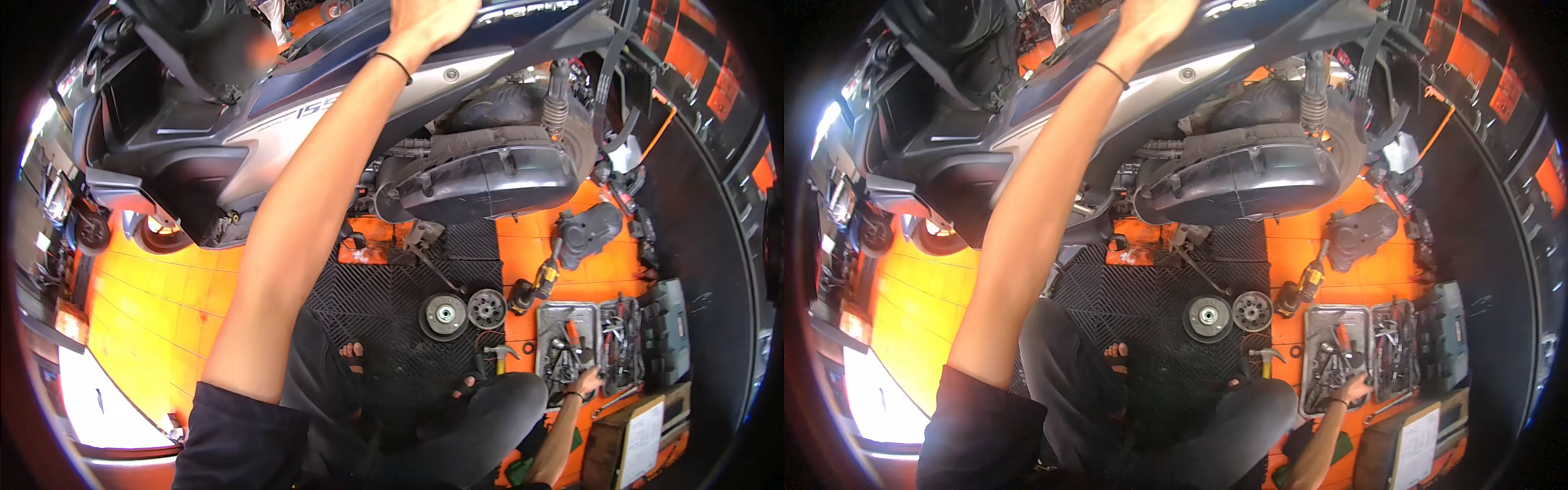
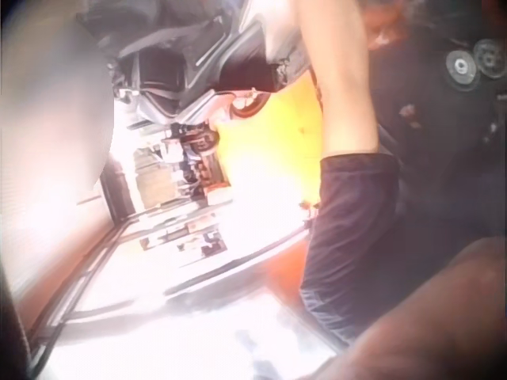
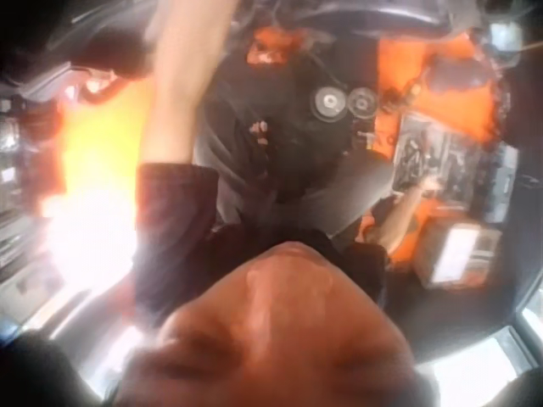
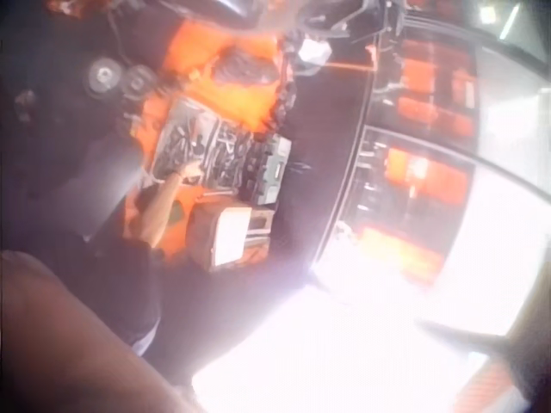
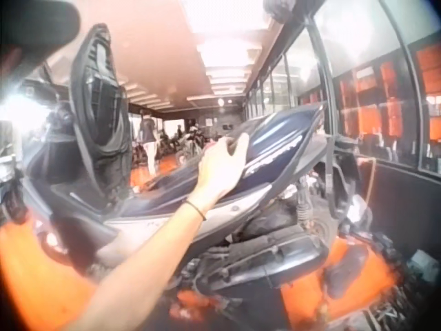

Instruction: The person removes several screws from a black plastic motorcycle engine cover using a screwdriver and an electric drill, then pulls the cover off to reveal an air filter and handles various tools from a metal tray on the floor.

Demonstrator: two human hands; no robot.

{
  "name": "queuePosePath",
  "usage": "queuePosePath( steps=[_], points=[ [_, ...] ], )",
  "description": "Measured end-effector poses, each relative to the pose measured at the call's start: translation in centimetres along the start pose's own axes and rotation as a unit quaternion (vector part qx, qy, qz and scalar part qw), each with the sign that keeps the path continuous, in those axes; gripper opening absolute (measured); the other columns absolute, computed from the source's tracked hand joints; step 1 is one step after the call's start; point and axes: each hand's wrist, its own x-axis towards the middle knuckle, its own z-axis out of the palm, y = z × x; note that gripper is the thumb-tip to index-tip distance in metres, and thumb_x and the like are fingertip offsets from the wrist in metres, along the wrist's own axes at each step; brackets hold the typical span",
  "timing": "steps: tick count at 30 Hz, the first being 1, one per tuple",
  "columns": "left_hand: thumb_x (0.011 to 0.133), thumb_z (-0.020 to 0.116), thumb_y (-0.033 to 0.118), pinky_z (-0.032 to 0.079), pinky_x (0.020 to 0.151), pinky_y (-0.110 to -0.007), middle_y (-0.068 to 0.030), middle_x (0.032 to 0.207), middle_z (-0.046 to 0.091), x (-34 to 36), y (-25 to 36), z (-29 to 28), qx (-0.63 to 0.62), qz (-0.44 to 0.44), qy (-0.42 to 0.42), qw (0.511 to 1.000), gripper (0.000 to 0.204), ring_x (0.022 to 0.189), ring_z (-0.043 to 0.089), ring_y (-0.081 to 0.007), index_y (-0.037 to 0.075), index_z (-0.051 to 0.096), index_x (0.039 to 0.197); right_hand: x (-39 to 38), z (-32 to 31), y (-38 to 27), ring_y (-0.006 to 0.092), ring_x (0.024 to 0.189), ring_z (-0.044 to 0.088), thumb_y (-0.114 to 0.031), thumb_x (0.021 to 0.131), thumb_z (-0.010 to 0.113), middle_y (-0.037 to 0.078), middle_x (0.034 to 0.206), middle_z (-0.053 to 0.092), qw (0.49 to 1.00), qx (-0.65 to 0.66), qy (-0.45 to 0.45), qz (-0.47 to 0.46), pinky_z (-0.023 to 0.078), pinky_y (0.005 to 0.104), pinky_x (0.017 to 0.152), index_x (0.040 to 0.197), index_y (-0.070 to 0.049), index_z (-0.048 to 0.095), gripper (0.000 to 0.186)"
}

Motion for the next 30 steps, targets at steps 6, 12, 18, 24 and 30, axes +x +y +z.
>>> queuePosePath(
  steps=[6, 12, 18, 24, 30],
  points=[
    [0.097, 0.06, 0.039, 0.041, 0.102, -0.038, -0.0192, 0.113, 0.062, -6.8, -2.5, -2.6, -0.132, 0.237, 0.151, 0.951, 0.043, 0.117, 0.056, -0.0299, -0.004, 0.062, 0.105, -20.0, 0.3, -29.4, 0.0076, 0.066, 0.048, -0.012, 0.093, 0.062, 0.002, 0.097, 0.063, 0.89, 0.288, -0.346, -0.071, 0.041, 0.0254, 0.056, 0.126, -0.003, 0.058, 0.034],
    [0.103, 0.051, 0.033, 0.05, 0.075, -0.035, -0.0078, 0.079, 0.068, -20.5, -6.4, -3.6, -0.266, -0.246, -0.233, 0.903, 0.04, 0.074, 0.064, -0.0178, -0.001, 0.069, 0.092, -35.6, -2.1, -42.8, 0.0173, 0.092, 0.063, -0.02, 0.1, 0.059, 0.014, 0.128, 0.061, 0.78, 0.126, -0.555, -0.258, 0.052, 0.0276, 0.079, 0.148, -0.001, 0.04, 0.056],
    [0.105, 0.046, 0.042, 0.048, 0.068, -0.032, -0.0076, 0.091, 0.068, -25.3, -11.4, -3.0, -0.363, -0.419, -0.307, 0.774, 0.051, 0.076, 0.061, -0.0153, -0.003, 0.068, 0.101, -45.6, 6.2, -39.0, 0.02, 0.093, 0.053, -0.021, 0.099, 0.059, 0.017, 0.117, 0.061, 0.706, 0.016, -0.578, -0.408, 0.041, 0.0335, 0.079, 0.145, 0.002, 0.044, 0.053],
    [0.103, 0.056, 0.032, 0.049, 0.08, -0.033, -0.0119, 0.097, 0.07, -25.0, -13.8, -2.1, -0.33, -0.402, -0.291, 0.803, 0.041, 0.088, 0.062, -0.0172, -0.007, 0.069, 0.104, -49.9, 7.6, -36.3, 0.0289, 0.122, 0.059, -0.019, 0.098, 0.058, 0.026, 0.126, 0.063, 0.733, 0.029, -0.577, -0.36, 0.045, 0.037, 0.102, 0.139, 0.008, 0.047, 0.05],
    [0.099, 0.061, 0.032, 0.05, 0.092, -0.035, -0.0215, 0.111, 0.071, -25.0, -15.0, -2.9, -0.296, -0.341, -0.347, 0.822, 0.047, 0.105, 0.066, -0.0237, -0.01, 0.065, 0.117, -50.9, 7.7, -35.5, 0.0314, 0.128, 0.054, -0.017, 0.099, 0.055, 0.029, 0.133, 0.058, 0.754, 0.026, -0.565, -0.334, 0.041, 0.0384, 0.106, 0.139, 0.009, 0.046, 0.048]
  ],
)
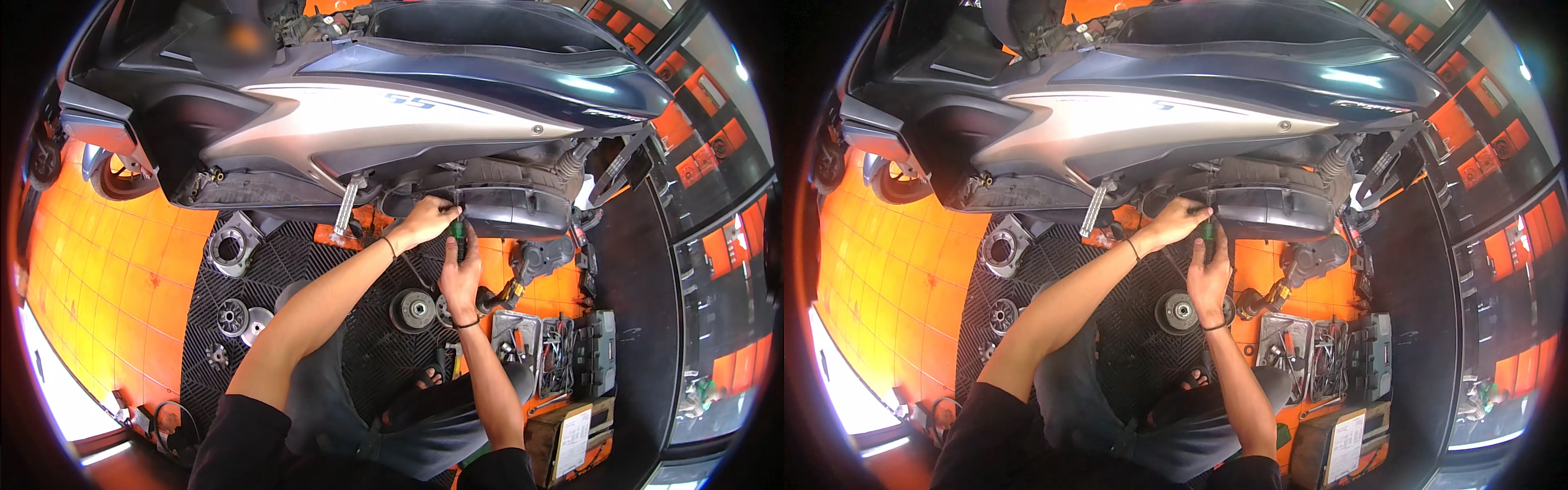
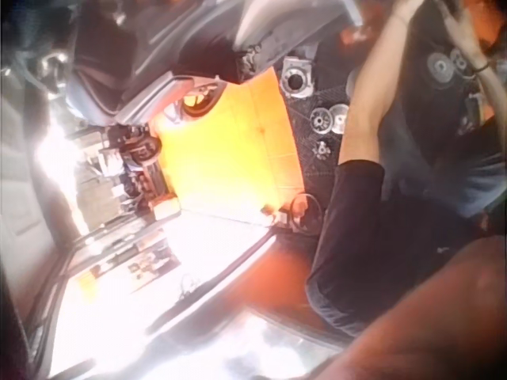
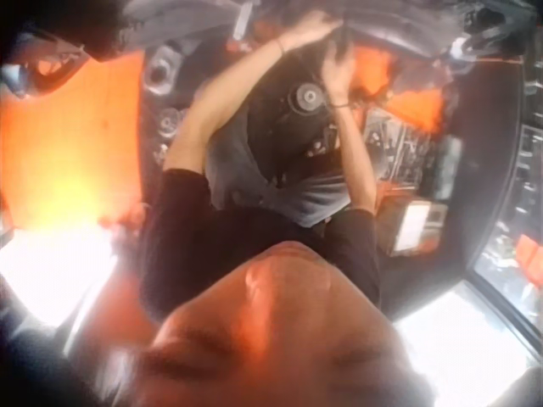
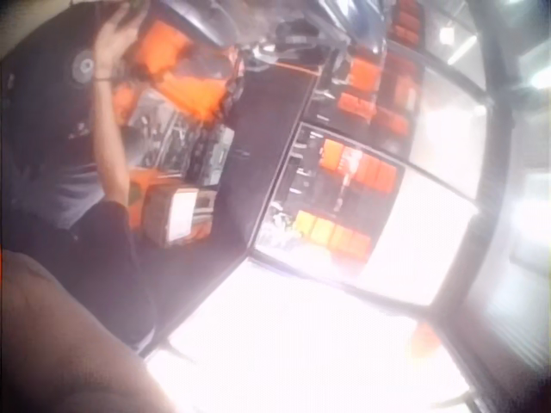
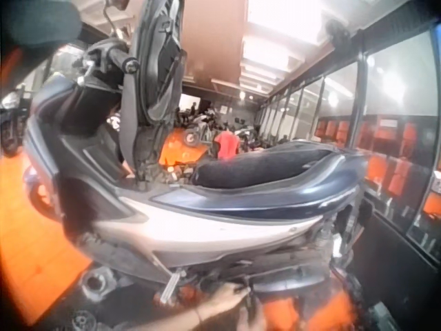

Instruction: The person removes several screws from a black plastic motorcycle engine cover using a screwdriver and an electric drill, then pulls the cover off to reveal an air filter and handles various tools from a metal tray on the floor.

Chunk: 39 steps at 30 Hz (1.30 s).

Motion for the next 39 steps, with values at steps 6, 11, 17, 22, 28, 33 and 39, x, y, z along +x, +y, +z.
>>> queuePosePath(
  steps=[6, 11, 17, 22, 28, 33, 39],
  points=[
    [0.097, 0.064, 0.034, 0.051, 0.087, -0.036, -0.021, 0.102, 0.073, 0.7, -0.1, -0.7, 0.049, -0.012, 0.011, 0.999, 0.044, 0.096, 0.068, -0.0224, -0.007, 0.07, 0.109, 0.5, 0.4, 0.3, 0.0382, 0.118, 0.061, -0.016, 0.099, 0.054, 0.032, 0.129, 0.058, 0.997, 0.046, -0.017, 0.061, 0.049, 0.0424, 0.098, 0.139, 0.009, 0.046, 0.048],
    [0.098, 0.063, 0.035, 0.051, 0.084, -0.037, -0.0209, 0.1, 0.073, 1.0, -0.3, -0.2, 0.066, 0.006, 0.012, 0.998, 0.044, 0.092, 0.068, -0.0224, -0.007, 0.071, 0.107, 0.9, 0.2, 1.8, 0.0122, 0.054, 0.046, -0.018, 0.102, 0.052, 0.007, 0.083, 0.05, 0.986, 0.139, -0.036, 0.083, 0.035, 0.0274, 0.044, 0.146, 0.001, 0.038, 0.05],
    [0.094, 0.062, 0.036, 0.053, 0.078, -0.043, -0.0239, 0.09, 0.071, 0.8, 0.9, -0.7, 0.22, 0.014, 0.034, 0.975, 0.039, 0.081, 0.07, -0.0357, 0.0, 0.073, 0.101, 0.5, 0.6, 0.2, 0.0062, 0.049, 0.043, -0.02, 0.102, 0.055, 0.003, 0.079, 0.052, 0.9, 0.39, -0.033, 0.192, 0.032, 0.0228, 0.039, 0.144, -0.004, 0.04, 0.047],
    [0.093, 0.061, 0.03, 0.054, 0.077, -0.048, -0.0261, 0.083, 0.069, 1.0, 1.4, -0.6, 0.235, 0.133, 0.276, 0.922, 0.033, 0.083, 0.068, -0.0423, 0.0, 0.072, 0.089, 2.0, 0.2, 1.6, 0.0052, 0.046, 0.036, -0.023, 0.102, 0.056, 0.0, 0.075, 0.052, 0.848, 0.472, -0.05, 0.235, 0.027, 0.0215, 0.039, 0.129, -0.005, 0.047, 0.034],
    [0.096, 0.062, 0.041, 0.052, 0.077, -0.041, -0.0249, 0.079, 0.069, 0.4, 0.1, -0.7, 0.194, 0.026, 0.095, 0.976, 0.047, 0.079, 0.07, -0.0334, -0.005, 0.073, 0.099, 2.7, 1.2, 0.2, 0.0098, 0.043, 0.043, -0.022, 0.101, 0.057, 0.002, 0.067, 0.055, 0.921, 0.32, -0.028, 0.219, 0.033, 0.0273, 0.038, 0.107, 0.004, 0.06, 0.026],
    [0.096, 0.063, 0.044, 0.05, 0.075, -0.037, -0.0189, 0.088, 0.073, 0.5, 0.1, -0.5, 0.104, 0.019, 0.103, 0.989, 0.051, 0.079, 0.065, -0.0186, -0.007, 0.072, 0.102, 3.1, 1.6, -0.3, 0.0306, 0.062, 0.069, -0.017, 0.097, 0.057, 0.019, 0.075, 0.067, 0.991, -0.127, 0.029, 0.022, 0.054, 0.0418, 0.052, 0.11, 0.009, 0.057, 0.029],
    [0.094, 0.069, 0.036, 0.05, 0.084, -0.034, -0.0185, 0.109, 0.07, 0.3, 2.6, 1.1, -0.023, -0.107, 0.016, 0.994, 0.045, 0.101, 0.062, -0.0173, -0.008, 0.072, 0.105, 3.3, 1.2, 0.3, 0.0387, 0.068, 0.071, -0.016, 0.092, 0.058, 0.024, 0.093, 0.067, 0.929, -0.365, 0.039, -0.056, 0.058, 0.0467, 0.057, 0.114, 0.007, 0.053, 0.032]
  ],
)
